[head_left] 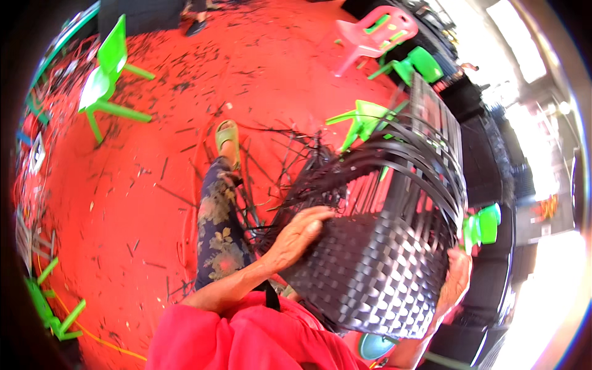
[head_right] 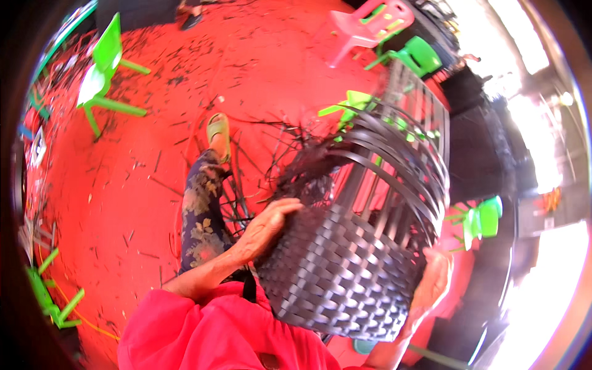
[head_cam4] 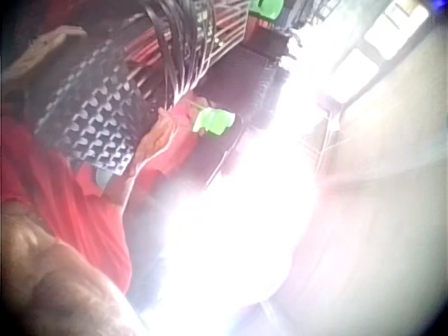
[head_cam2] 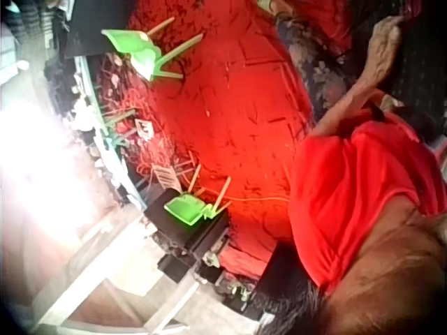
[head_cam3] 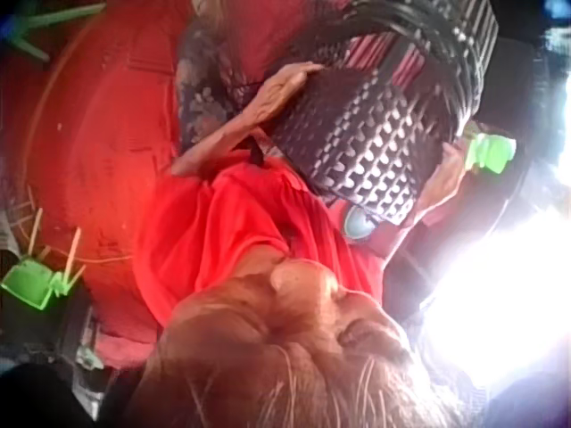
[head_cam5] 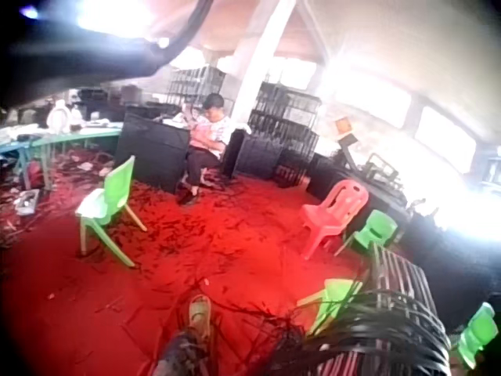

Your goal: The person weaves black plastic straps into a basket frame by hand, pulling the straps through the vertical ribs and tucking the ends into the weave.

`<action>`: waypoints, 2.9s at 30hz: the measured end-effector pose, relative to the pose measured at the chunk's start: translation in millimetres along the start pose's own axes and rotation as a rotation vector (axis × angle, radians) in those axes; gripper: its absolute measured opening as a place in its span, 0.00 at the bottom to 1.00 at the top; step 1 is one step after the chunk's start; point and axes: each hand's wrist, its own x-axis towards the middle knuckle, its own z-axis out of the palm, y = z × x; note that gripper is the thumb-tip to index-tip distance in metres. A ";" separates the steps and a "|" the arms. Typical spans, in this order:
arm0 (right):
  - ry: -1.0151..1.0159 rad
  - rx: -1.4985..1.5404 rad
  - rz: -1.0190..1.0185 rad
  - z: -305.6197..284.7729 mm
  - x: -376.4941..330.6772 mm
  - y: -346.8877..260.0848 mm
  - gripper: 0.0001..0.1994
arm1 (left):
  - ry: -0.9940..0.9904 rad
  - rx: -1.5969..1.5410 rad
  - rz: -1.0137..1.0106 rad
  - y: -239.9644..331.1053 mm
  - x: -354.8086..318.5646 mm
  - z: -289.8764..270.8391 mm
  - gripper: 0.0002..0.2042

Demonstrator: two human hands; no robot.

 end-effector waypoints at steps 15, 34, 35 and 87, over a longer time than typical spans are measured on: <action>0.058 0.936 0.239 24.5 -62.3 62.8 0.11 | 0.321 0.451 0.391 150.5 31.8 14.1 0.13; 0.026 0.959 -0.080 29.0 -57.4 111.7 0.14 | -0.565 1.419 0.773 191.8 96.8 169.5 0.13; 0.020 0.961 -0.069 29.4 -54.9 112.2 0.14 | -0.532 1.498 0.801 192.4 97.8 170.1 0.15; 0.069 0.926 -0.060 31.6 -43.4 88.4 0.20 | -0.619 1.648 1.171 183.5 110.1 169.5 0.16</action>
